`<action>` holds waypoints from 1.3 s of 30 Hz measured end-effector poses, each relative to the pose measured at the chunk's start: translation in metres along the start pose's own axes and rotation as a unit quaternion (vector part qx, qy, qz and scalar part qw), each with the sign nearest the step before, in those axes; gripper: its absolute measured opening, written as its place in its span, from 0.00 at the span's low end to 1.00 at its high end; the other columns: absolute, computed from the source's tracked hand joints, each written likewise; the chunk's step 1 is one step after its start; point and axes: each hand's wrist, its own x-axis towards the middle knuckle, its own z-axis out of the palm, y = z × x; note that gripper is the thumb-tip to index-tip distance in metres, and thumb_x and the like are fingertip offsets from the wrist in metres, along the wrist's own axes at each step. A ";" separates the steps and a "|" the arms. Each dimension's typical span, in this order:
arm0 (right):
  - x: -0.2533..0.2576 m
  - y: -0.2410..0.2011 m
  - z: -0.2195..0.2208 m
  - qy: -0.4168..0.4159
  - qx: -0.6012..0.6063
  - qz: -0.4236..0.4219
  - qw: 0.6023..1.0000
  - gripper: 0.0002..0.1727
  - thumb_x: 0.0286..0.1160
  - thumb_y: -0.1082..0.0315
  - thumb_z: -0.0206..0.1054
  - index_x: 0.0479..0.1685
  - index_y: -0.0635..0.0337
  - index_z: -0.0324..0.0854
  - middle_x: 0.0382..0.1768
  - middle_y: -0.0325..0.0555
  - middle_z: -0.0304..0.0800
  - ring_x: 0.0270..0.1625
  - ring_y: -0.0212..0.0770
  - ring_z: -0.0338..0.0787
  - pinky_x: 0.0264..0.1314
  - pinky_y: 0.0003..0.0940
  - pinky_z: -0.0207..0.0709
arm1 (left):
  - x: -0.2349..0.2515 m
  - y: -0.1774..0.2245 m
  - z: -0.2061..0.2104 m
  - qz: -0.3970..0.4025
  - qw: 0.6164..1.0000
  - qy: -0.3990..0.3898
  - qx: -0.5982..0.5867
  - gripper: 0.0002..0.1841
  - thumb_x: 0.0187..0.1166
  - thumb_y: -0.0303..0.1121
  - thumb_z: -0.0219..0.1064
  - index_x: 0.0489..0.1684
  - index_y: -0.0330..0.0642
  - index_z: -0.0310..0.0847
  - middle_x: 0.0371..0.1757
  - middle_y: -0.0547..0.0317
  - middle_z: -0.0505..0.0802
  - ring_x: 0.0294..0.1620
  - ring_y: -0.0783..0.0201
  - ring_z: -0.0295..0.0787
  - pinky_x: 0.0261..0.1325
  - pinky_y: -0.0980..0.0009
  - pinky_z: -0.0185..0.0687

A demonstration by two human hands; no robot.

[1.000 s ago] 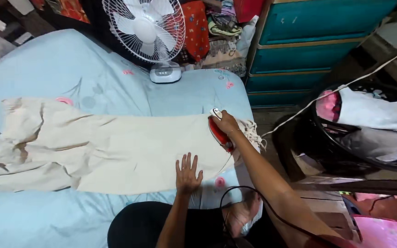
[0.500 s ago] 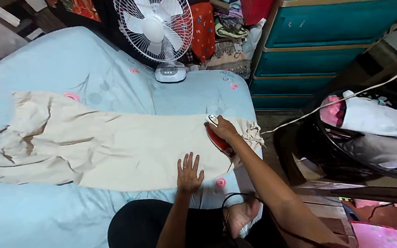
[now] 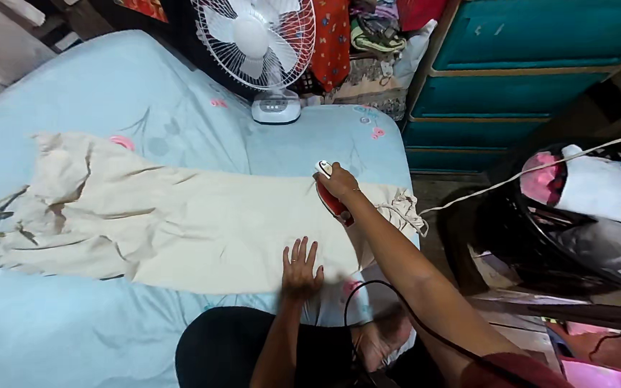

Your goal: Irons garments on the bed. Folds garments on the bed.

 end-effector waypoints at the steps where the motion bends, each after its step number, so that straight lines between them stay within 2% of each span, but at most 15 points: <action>1: -0.003 0.002 -0.002 -0.004 -0.008 -0.003 1.000 0.33 0.87 0.43 0.58 0.75 0.65 0.70 0.58 0.66 0.88 0.63 0.64 0.90 0.62 0.64 0.80 | 0.000 0.000 0.000 -0.002 1.000 -0.005 0.000 0.32 0.75 0.48 0.56 0.77 0.41 0.81 0.81 0.39 0.82 0.82 0.35 0.76 0.80 0.28 0.60; 4: -0.019 0.013 -0.011 -0.006 -0.026 0.013 1.000 0.36 0.87 0.41 0.57 0.75 0.66 0.69 0.59 0.67 0.88 0.63 0.65 0.90 0.62 0.64 0.80 | -0.001 -0.002 0.003 0.005 1.000 0.012 0.004 0.33 0.76 0.50 0.55 0.77 0.40 0.82 0.80 0.39 0.82 0.81 0.34 0.77 0.79 0.29 0.60; 6: -0.035 0.029 -0.017 0.021 -0.011 0.040 0.999 0.37 0.87 0.40 0.58 0.76 0.66 0.68 0.57 0.69 0.88 0.60 0.67 0.90 0.58 0.66 0.81 | 0.000 -0.002 0.003 0.012 1.000 0.020 0.004 0.33 0.76 0.51 0.54 0.76 0.40 0.82 0.79 0.38 0.83 0.80 0.34 0.78 0.78 0.29 0.62; 12: -0.055 0.063 -0.035 0.086 -0.008 0.148 0.985 0.38 0.88 0.40 0.57 0.77 0.68 0.68 0.62 0.68 0.87 0.67 0.65 0.88 0.67 0.62 0.78 | -0.001 -0.001 0.001 0.011 1.000 0.023 -0.006 0.33 0.76 0.50 0.54 0.77 0.40 0.82 0.80 0.38 0.82 0.81 0.34 0.77 0.79 0.29 0.60; 16: -0.042 0.060 -0.029 0.115 0.020 0.150 0.982 0.37 0.88 0.41 0.58 0.76 0.68 0.68 0.59 0.69 0.88 0.63 0.67 0.89 0.61 0.65 0.80 | -0.002 -0.002 0.004 0.010 0.999 0.030 -0.006 0.33 0.77 0.51 0.53 0.76 0.40 0.82 0.79 0.38 0.83 0.80 0.34 0.78 0.79 0.29 0.61; 20: -0.034 0.060 -0.038 0.083 0.000 0.136 0.987 0.36 0.89 0.42 0.56 0.77 0.67 0.67 0.61 0.67 0.87 0.65 0.64 0.89 0.64 0.63 0.80 | -0.001 -0.004 0.006 0.015 0.999 0.034 -0.005 0.34 0.76 0.51 0.52 0.76 0.40 0.82 0.79 0.38 0.83 0.80 0.34 0.78 0.79 0.29 0.61; 22: -0.045 0.065 -0.041 0.070 -0.009 0.129 0.989 0.37 0.89 0.42 0.56 0.77 0.68 0.66 0.61 0.69 0.87 0.65 0.65 0.88 0.65 0.63 0.79 | -0.001 -0.003 0.004 0.014 0.999 0.033 -0.013 0.33 0.77 0.51 0.54 0.77 0.39 0.81 0.79 0.37 0.83 0.80 0.34 0.77 0.79 0.29 0.60; 26: -0.084 0.080 -0.047 0.078 -0.016 0.173 0.982 0.38 0.89 0.41 0.56 0.78 0.69 0.67 0.66 0.67 0.85 0.71 0.62 0.86 0.73 0.59 0.75 | -0.001 -0.002 0.002 0.016 0.999 0.031 -0.022 0.33 0.76 0.49 0.55 0.76 0.38 0.82 0.79 0.36 0.82 0.80 0.33 0.78 0.79 0.28 0.61; 29: -0.099 0.087 -0.046 0.106 0.010 0.203 0.973 0.35 0.91 0.46 0.56 0.79 0.69 0.67 0.67 0.67 0.85 0.72 0.60 0.85 0.75 0.56 0.74 | -0.002 -0.003 0.003 0.016 0.999 0.029 -0.019 0.33 0.77 0.50 0.53 0.77 0.39 0.81 0.80 0.36 0.82 0.81 0.33 0.77 0.79 0.29 0.60; 35: -0.069 0.089 -0.044 0.159 0.053 0.237 0.957 0.34 0.90 0.46 0.57 0.77 0.69 0.69 0.64 0.67 0.86 0.71 0.60 0.86 0.73 0.56 0.75 | -0.001 -0.004 0.005 0.016 0.999 0.035 -0.010 0.33 0.76 0.51 0.53 0.76 0.40 0.82 0.79 0.37 0.83 0.79 0.34 0.79 0.78 0.30 0.62; 39: -0.051 0.093 -0.048 0.172 0.076 0.248 0.950 0.34 0.89 0.45 0.58 0.78 0.67 0.67 0.64 0.66 0.86 0.69 0.61 0.87 0.70 0.58 0.77 | -0.001 -0.003 0.006 0.019 0.999 0.046 -0.006 0.33 0.77 0.51 0.52 0.75 0.40 0.82 0.78 0.37 0.84 0.79 0.35 0.79 0.78 0.31 0.62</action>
